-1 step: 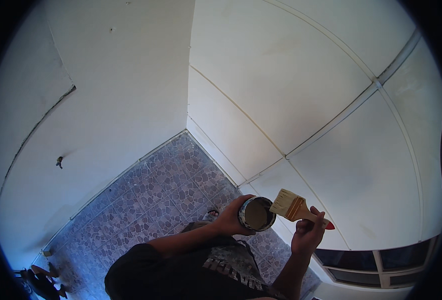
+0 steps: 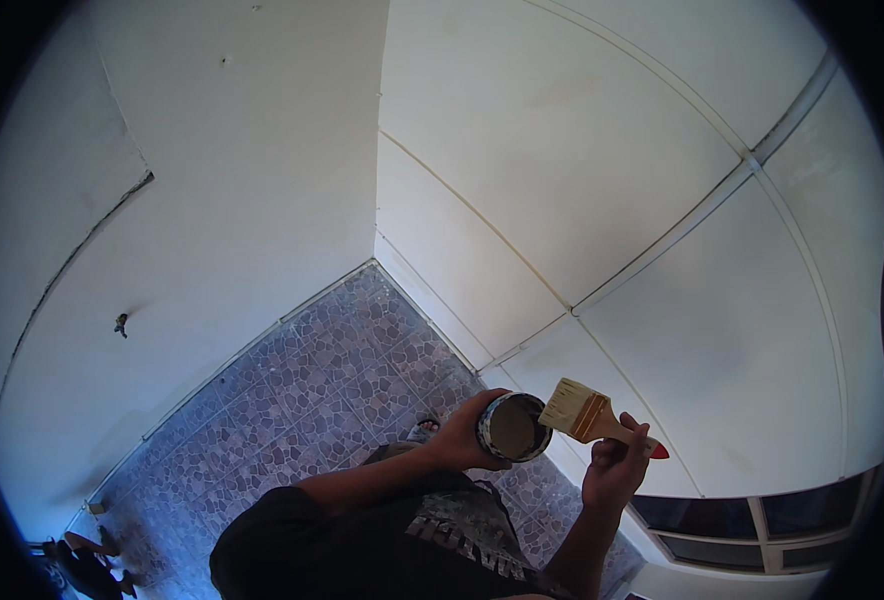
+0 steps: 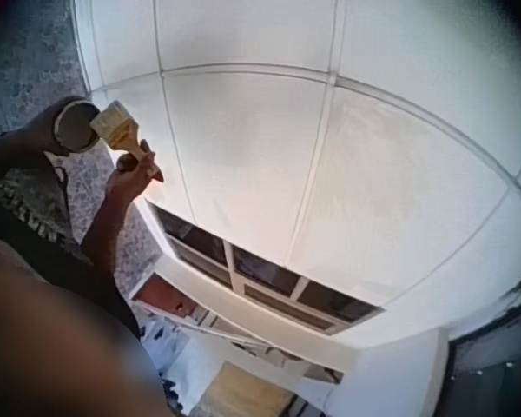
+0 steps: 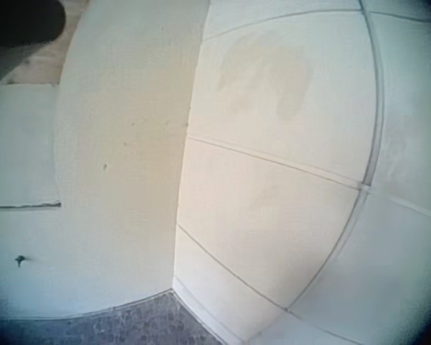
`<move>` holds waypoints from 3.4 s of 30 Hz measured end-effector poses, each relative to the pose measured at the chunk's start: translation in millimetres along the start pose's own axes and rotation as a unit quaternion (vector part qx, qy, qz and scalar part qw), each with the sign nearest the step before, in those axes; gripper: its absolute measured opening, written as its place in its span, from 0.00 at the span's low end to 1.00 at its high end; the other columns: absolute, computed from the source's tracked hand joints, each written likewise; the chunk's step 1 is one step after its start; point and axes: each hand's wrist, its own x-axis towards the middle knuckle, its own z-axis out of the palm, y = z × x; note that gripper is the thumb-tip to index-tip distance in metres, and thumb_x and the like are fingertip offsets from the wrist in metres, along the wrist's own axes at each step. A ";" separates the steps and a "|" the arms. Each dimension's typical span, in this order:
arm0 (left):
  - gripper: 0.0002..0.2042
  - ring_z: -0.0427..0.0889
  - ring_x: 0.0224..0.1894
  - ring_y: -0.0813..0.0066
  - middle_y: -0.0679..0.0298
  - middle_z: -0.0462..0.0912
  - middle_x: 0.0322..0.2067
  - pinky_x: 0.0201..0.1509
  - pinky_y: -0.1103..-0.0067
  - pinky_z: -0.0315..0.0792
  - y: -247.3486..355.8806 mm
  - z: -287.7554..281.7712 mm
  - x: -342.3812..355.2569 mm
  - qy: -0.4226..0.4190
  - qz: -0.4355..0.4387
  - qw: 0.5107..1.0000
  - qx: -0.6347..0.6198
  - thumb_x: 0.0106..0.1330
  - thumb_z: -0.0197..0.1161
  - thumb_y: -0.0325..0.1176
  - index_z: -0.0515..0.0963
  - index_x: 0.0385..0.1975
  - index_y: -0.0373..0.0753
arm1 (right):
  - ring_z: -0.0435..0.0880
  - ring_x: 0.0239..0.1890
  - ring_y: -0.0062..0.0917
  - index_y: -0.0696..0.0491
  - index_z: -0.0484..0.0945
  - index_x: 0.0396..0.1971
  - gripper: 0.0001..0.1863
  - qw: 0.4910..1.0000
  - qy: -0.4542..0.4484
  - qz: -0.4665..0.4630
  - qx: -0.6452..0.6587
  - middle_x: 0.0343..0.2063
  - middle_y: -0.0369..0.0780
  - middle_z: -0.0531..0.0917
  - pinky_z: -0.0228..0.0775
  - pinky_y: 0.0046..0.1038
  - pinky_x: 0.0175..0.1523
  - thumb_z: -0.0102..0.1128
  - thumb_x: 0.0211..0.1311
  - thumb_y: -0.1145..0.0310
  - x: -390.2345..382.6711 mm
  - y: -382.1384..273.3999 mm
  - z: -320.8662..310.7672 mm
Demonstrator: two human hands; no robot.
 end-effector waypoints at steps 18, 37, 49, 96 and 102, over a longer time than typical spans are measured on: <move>0.55 0.76 0.67 0.60 0.57 0.76 0.64 0.72 0.65 0.72 83.2 -37.9 -105.3 0.014 -0.012 0.999 0.040 0.38 0.90 0.32 0.63 0.72 0.42 | 0.87 0.27 0.18 0.57 0.87 0.49 0.14 0.924 -0.260 -0.103 -0.260 0.27 0.38 0.89 0.77 0.20 0.32 0.65 0.76 0.63 -145.5 -45.5 11.5; 0.56 0.76 0.68 0.58 0.55 0.74 0.65 0.72 0.64 0.72 78.0 -186.5 -69.9 0.054 0.083 0.984 0.146 0.36 0.90 0.29 0.64 0.72 0.42 | 0.90 0.25 0.35 0.57 0.89 0.40 0.14 0.824 -0.298 -0.142 -0.461 0.22 0.44 0.88 0.79 0.32 0.33 0.63 0.74 0.61 -129.7 45.8 192.7; 0.55 0.74 0.69 0.55 0.54 0.72 0.66 0.73 0.63 0.70 67.9 -260.2 -54.8 0.078 0.098 0.976 0.179 0.34 0.89 0.29 0.66 0.71 0.42 | 0.87 0.21 0.26 0.60 0.88 0.38 0.15 0.826 -0.280 -0.138 -0.470 0.18 0.41 0.85 0.77 0.28 0.31 0.64 0.75 0.62 -117.9 83.9 265.7; 0.52 0.77 0.64 0.52 0.57 0.79 0.60 0.69 0.58 0.67 15.5 -277.5 -64.3 0.102 0.041 0.989 0.103 0.34 0.90 0.40 0.70 0.67 0.45 | 0.90 0.38 0.24 0.62 0.85 0.43 0.09 0.911 -0.223 -0.118 -0.328 0.43 0.45 0.89 0.86 0.26 0.43 0.61 0.76 0.71 -137.3 110.7 245.2; 0.52 0.78 0.63 0.51 0.57 0.79 0.59 0.69 0.57 0.68 9.7 -277.4 -63.7 0.098 0.047 0.991 0.082 0.33 0.90 0.39 0.70 0.67 0.45 | 0.90 0.38 0.23 0.62 0.84 0.43 0.10 0.923 -0.215 -0.113 -0.298 0.41 0.44 0.90 0.88 0.25 0.44 0.61 0.76 0.70 -144.2 117.5 249.5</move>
